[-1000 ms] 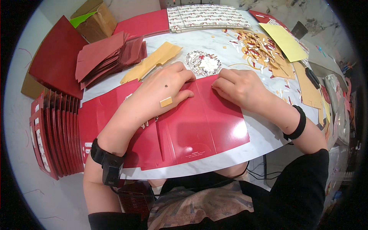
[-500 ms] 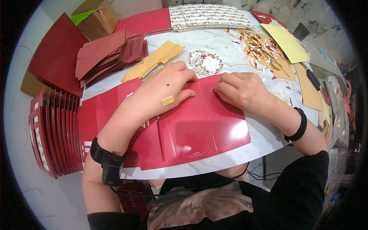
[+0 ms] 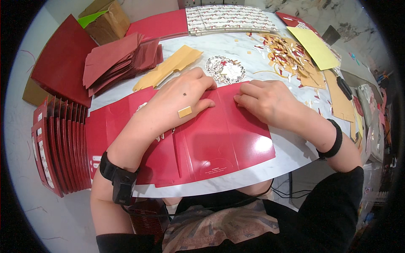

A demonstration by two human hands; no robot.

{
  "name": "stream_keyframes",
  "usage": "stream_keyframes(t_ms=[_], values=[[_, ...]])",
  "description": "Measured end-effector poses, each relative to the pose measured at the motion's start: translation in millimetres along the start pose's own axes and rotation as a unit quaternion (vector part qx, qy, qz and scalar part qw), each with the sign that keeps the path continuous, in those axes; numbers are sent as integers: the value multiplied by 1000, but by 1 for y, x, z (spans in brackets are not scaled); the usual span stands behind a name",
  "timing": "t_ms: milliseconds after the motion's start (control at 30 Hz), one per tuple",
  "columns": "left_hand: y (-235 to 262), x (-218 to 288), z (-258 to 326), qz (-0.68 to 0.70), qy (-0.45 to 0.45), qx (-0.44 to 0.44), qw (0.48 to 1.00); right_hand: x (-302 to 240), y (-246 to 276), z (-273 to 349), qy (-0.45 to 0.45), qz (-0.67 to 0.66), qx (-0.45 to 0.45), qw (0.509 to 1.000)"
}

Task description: Assembling decorative cards by attaching round ornaments to red cardstock envelopes.

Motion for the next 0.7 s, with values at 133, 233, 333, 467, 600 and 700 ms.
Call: stream_keyframes(t_ms=[133, 233, 333, 467, 600, 700], values=[[-1, -2, 0, 1, -10, 1, 1000, 2, 7, -6, -25, -8, -30, 999], [-2, -3, -1, 6, -12, 2, 1000, 1, 5, -16, -26, 10, -75, 997], [-1, -2, -1, 9, -3, -2, 1000, -5, 6, -20, -11, 45, -92, 995], [-1, -3, -2, 5, 4, -12, 1000, -10, 3, -23, -19, 41, -90, 995], [-2, -4, -3, 10, -3, -6, 1000, 0, -7, -24, -93, 17, -70, 993], [-1, -5, -1, 16, -4, -3, 1000, 23, -3, -18, -169, -45, 35, 984]])
Point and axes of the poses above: each hand's wrist, its own z-axis away from the middle knuckle, its own y-axis out of the back of the hand, x = y × z, the point moved 4 cm from there along -z, towards the middle knuckle, and after that the axes turned 2 degrees about -x, right-handed, at the moved point
